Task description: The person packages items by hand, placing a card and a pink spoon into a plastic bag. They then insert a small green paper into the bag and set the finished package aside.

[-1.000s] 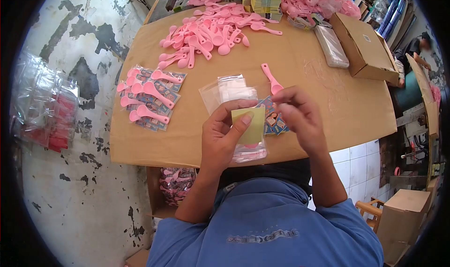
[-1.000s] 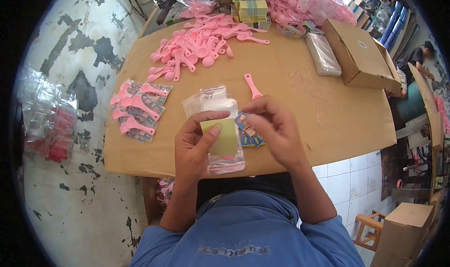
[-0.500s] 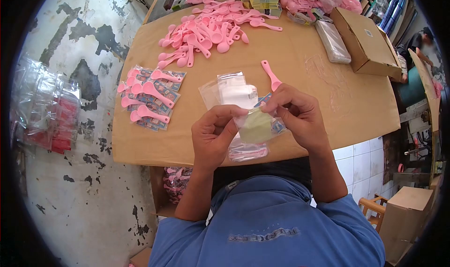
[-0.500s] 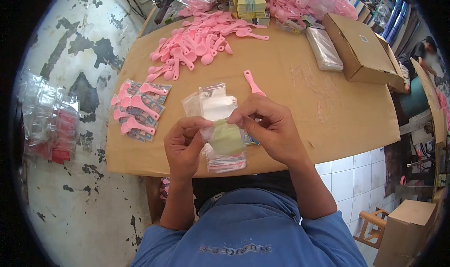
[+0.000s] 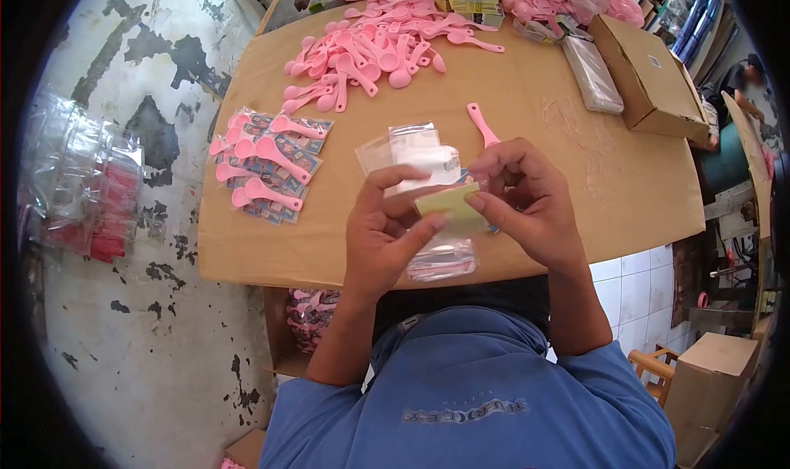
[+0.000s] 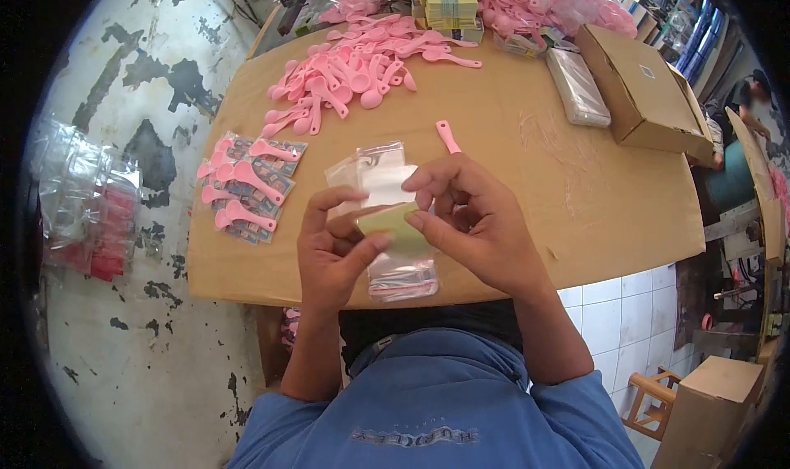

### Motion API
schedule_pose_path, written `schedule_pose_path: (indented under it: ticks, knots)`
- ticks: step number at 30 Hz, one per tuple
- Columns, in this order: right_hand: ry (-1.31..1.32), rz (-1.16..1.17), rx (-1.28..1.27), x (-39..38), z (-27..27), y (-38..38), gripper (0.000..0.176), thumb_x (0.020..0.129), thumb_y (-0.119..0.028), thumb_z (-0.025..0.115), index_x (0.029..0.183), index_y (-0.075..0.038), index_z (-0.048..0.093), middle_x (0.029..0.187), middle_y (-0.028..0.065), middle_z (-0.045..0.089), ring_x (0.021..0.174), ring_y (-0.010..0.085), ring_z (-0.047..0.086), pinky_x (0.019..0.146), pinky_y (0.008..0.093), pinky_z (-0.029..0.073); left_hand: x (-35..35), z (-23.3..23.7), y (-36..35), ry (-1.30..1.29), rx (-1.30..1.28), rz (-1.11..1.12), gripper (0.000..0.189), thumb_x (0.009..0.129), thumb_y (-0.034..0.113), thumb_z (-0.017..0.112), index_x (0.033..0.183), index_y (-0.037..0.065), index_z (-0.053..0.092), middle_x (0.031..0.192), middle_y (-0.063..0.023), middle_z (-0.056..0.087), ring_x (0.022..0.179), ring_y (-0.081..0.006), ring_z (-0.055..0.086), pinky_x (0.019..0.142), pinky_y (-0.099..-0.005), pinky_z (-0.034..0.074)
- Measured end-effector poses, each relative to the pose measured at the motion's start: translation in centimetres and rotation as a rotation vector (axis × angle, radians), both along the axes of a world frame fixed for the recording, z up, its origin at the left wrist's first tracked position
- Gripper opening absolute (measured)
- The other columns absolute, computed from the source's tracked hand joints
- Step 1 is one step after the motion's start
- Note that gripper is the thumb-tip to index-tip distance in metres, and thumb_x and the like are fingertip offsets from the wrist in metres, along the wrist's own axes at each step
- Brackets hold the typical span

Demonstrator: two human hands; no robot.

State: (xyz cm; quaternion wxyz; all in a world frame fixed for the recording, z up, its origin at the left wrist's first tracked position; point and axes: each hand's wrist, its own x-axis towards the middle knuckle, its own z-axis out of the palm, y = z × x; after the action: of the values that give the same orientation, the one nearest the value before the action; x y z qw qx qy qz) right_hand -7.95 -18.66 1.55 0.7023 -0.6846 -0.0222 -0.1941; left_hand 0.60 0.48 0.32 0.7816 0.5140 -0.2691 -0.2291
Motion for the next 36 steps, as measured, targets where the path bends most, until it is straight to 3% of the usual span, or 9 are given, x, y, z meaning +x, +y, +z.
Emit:
schedule_pose_path:
  ticks: [5,7,12,17,24,27,30,33,36]
  knots:
    - [-0.096,0.023,0.002,-0.1,-0.4,-0.4,0.037,0.093,0.002,0.075,0.126,-0.002,0.059,0.105,-0.0004,0.063,0.088,0.0037,0.059,0.071,0.0192,0.048,0.8,-2.0,0.5,-0.255,0.176,-0.053,0.042,0.092,-0.005,0.073,0.133,-0.001,0.065,0.115,-0.0153,0.077,0.104,-0.0158,0.073,0.094,-0.0313,0.056]
    - [-0.082,-0.032,-0.02,-0.3,0.0,-0.1,0.032,0.092,0.0,0.076,0.122,-0.004,0.064,0.098,-0.0018,0.063,0.077,0.0007,0.05,0.063,0.0184,0.04,1.2,-2.2,1.1,-0.328,0.218,-0.049,0.035,0.093,-0.006,0.071,0.128,-0.002,0.069,0.116,-0.0144,0.077,0.106,-0.0152,0.073,0.096,-0.032,0.056]
    - [0.133,-0.31,-0.435,-1.0,-0.4,-2.8,0.019,0.092,-0.01,0.077,0.109,-0.003,0.07,0.092,0.0023,0.065,0.068,0.004,0.049,0.058,0.0215,0.038,5.7,-0.1,4.7,-0.752,0.373,0.536,0.035,0.095,-0.009,0.062,0.127,-0.001,0.071,0.117,-0.0113,0.077,0.107,-0.0205,0.073,0.098,-0.0335,0.054]
    - [0.335,-0.454,-0.721,-1.8,-1.9,-3.2,0.031,0.091,-0.028,0.08,0.102,-0.002,0.068,0.093,0.009,0.067,0.076,0.021,0.061,0.069,0.0356,0.049,9.5,1.3,8.0,-0.702,0.587,0.732,0.034,0.096,-0.005,0.057,0.127,0.0,0.067,0.118,-0.0101,0.074,0.115,-0.017,0.066,0.096,-0.0337,0.053]
    - [0.593,-0.4,-0.653,-1.6,-2.6,-2.9,0.034,0.088,-0.028,0.083,0.095,-0.001,0.064,0.087,0.0115,0.066,0.08,0.024,0.065,0.073,0.0382,0.051,4.3,-3.3,2.9,-0.644,1.04,0.405,0.029,0.091,0.027,0.079,0.095,0.0,0.067,0.091,-0.0097,0.065,0.085,-0.02,0.06,0.077,-0.0352,0.049]
    - [0.573,-0.385,-0.516,-1.7,-3.1,-3.5,0.03,0.089,-0.023,0.082,0.093,0.0,0.063,0.081,0.012,0.066,0.074,0.0221,0.064,0.069,0.0366,0.051,3.6,-4.3,2.0,-0.851,0.973,0.517,0.029,0.09,0.024,0.08,0.091,0.0,0.064,0.083,-0.0103,0.06,0.079,-0.023,0.059,0.073,-0.036,0.049]
    - [0.484,-0.411,-0.475,-1.8,-3.4,-3.6,0.026,0.092,-0.018,0.08,0.093,0.002,0.064,0.077,0.0119,0.068,0.069,0.0186,0.062,0.065,0.0346,0.05,4.2,-5.1,2.4,-0.735,0.868,0.463,0.025,0.093,0.02,0.078,0.092,0.0,0.063,0.086,-0.0084,0.064,0.075,-0.0189,0.058,0.07,-0.0336,0.048]
    - [0.377,-0.454,-0.386,-1.7,-3.5,-3.3,0.022,0.097,-0.018,0.075,0.094,0.002,0.065,0.077,0.009,0.068,0.067,0.0123,0.059,0.062,0.0307,0.048,3.6,-3.7,3.0,-0.234,0.766,0.417,0.019,0.097,0.014,0.075,0.101,0.001,0.061,0.091,-0.0053,0.067,0.077,-0.0139,0.062,0.071,-0.0287,0.05]
    - [0.286,-0.466,-0.239,-1.0,-3.2,-2.2,0.021,0.102,-0.018,0.071,0.097,0.001,0.065,0.077,0.0042,0.067,0.068,0.0066,0.056,0.061,0.0267,0.045,4.1,-5.0,3.2,-0.066,0.233,0.394,0.022,0.1,0.009,0.071,0.116,0.002,0.059,0.097,-0.0039,0.07,0.083,-0.0109,0.067,0.076,-0.0245,0.053]
